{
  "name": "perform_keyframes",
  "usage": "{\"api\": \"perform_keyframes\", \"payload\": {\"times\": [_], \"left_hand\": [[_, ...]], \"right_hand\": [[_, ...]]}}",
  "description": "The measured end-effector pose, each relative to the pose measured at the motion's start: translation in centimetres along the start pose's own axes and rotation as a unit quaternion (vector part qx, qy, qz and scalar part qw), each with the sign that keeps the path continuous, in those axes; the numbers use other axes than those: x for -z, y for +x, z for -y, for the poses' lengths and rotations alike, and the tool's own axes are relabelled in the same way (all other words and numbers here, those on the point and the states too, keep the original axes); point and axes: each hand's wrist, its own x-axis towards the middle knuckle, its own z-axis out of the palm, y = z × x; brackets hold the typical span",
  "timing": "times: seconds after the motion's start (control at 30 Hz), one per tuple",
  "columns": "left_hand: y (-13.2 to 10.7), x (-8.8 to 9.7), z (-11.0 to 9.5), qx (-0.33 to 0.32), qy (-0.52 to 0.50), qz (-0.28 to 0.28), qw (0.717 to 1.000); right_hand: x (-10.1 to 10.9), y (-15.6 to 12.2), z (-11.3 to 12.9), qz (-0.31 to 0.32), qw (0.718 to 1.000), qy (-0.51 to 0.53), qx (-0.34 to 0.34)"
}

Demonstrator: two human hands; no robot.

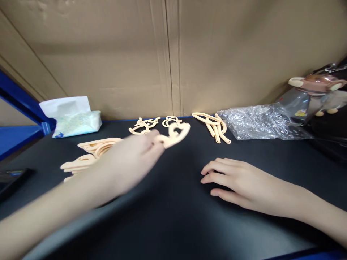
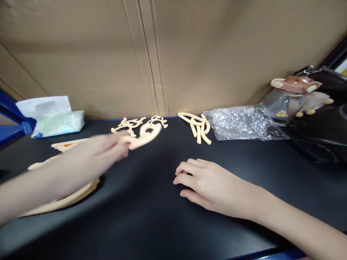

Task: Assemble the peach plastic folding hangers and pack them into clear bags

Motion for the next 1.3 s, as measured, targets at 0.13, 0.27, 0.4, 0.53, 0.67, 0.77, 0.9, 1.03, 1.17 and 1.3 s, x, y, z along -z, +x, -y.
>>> {"api": "perform_keyframes", "payload": {"times": [0.13, 0.27, 0.4, 0.53, 0.67, 0.77, 0.9, 1.03, 1.17, 1.3], "left_hand": [[-2.1, -3.7, -2.3, 0.031, 0.03, 0.099, 0.994], [-2.0, -4.9, -2.4, 0.03, 0.084, 0.112, 0.99], [-1.9, -5.3, -2.1, 0.01, 0.111, 0.089, 0.99], [-2.4, -6.2, -1.7, -0.032, 0.136, 0.059, 0.988], [-2.5, -7.0, -1.4, -0.066, 0.156, 0.035, 0.985], [-2.5, -7.4, -1.2, -0.083, 0.165, 0.023, 0.983], [-2.5, -7.7, -0.8, -0.096, 0.162, 0.014, 0.982], [-2.5, -7.8, -0.5, -0.104, 0.156, 0.013, 0.982], [-2.6, -7.8, -0.4, -0.112, 0.153, 0.013, 0.982], [-2.6, -7.9, -0.4, -0.119, 0.151, 0.014, 0.981]], "right_hand": [[0.1, 0.1, 0.0, 0.002, 1.0, -0.001, 0.002], [0.0, 0.1, 0.0, -0.004, 1.0, 0.0, 0.006], [0.0, 0.2, -0.3, -0.018, 1.0, 0.018, 0.002], [0.3, 1.0, -1.4, -0.099, 0.995, 0.012, 0.011], [1.8, 3.7, -3.4, -0.158, 0.987, -0.027, -0.01], [3.0, 7.2, -5.4, -0.154, 0.984, -0.08, -0.039], [3.3, 12.3, -7.9, -0.164, 0.978, -0.098, -0.085], [2.6, 16.0, -9.3, -0.161, 0.974, -0.105, -0.12], [2.0, 17.6, -9.9, -0.144, 0.971, -0.108, -0.157], [1.6, 18.1, -10.5, -0.131, 0.971, -0.099, -0.173]]}}
